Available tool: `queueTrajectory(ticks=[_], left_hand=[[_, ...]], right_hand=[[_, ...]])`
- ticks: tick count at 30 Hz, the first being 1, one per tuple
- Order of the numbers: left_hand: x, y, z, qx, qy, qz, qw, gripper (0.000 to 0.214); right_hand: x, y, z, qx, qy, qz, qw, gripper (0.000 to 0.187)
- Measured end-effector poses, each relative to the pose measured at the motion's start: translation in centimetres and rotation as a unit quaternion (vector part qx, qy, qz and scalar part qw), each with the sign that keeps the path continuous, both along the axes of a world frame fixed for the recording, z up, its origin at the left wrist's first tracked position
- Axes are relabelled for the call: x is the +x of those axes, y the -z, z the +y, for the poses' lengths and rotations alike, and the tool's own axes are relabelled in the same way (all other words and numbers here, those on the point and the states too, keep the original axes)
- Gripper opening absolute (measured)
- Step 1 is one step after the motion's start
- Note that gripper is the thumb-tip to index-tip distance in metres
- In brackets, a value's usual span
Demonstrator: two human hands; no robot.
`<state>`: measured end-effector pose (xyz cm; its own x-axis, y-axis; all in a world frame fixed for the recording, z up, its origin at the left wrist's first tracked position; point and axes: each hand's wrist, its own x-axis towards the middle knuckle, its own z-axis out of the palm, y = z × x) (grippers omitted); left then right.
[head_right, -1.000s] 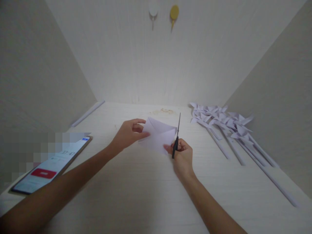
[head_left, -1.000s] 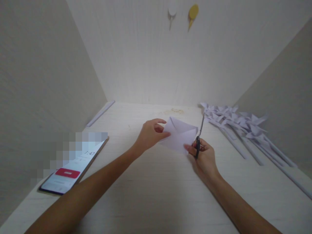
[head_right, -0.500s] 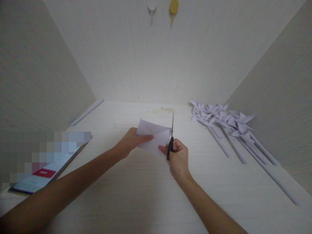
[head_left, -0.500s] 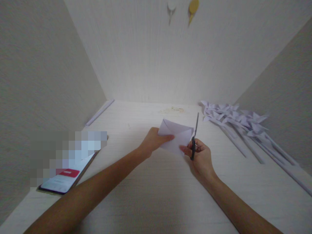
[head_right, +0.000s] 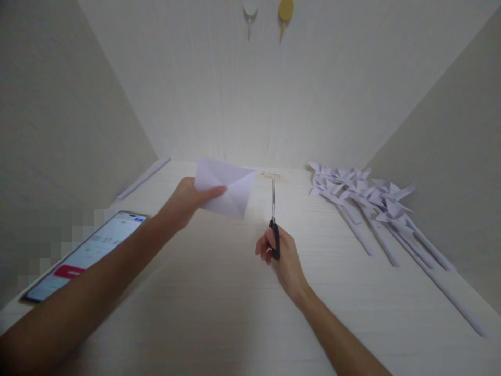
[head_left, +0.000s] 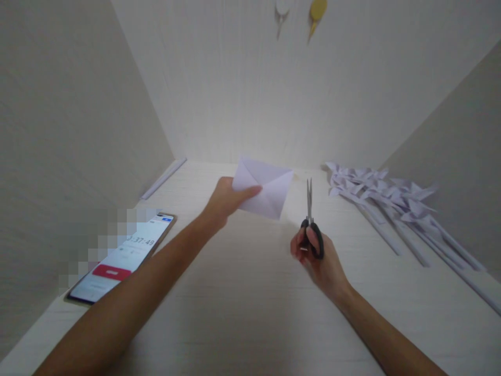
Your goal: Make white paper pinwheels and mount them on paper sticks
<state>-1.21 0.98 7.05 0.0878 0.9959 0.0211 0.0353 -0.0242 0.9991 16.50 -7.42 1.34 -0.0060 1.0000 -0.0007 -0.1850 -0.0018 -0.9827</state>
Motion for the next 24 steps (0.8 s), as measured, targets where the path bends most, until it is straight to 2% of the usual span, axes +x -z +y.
queueTrajectory(ticks=[5,8,24], left_hand=[[-1.7,-1.3,0.9,0.047,-0.038,-0.017,0.998,0.041],[-1.7,-1.4,1.0,0.053,-0.043,-0.010,0.998,0.041],[-1.1,-1.6,0.2,0.028,0.001,0.005,1.000,0.043]], right_hand=[[0.1,0.7,-0.6,0.007,-0.169,-0.087,0.982,0.038],[0.0,0.6,-0.7,0.029,-0.213,-0.122,0.969,0.039],[-0.3,-0.1,-0.8,0.009,-0.219,-0.166,0.961,0.040]])
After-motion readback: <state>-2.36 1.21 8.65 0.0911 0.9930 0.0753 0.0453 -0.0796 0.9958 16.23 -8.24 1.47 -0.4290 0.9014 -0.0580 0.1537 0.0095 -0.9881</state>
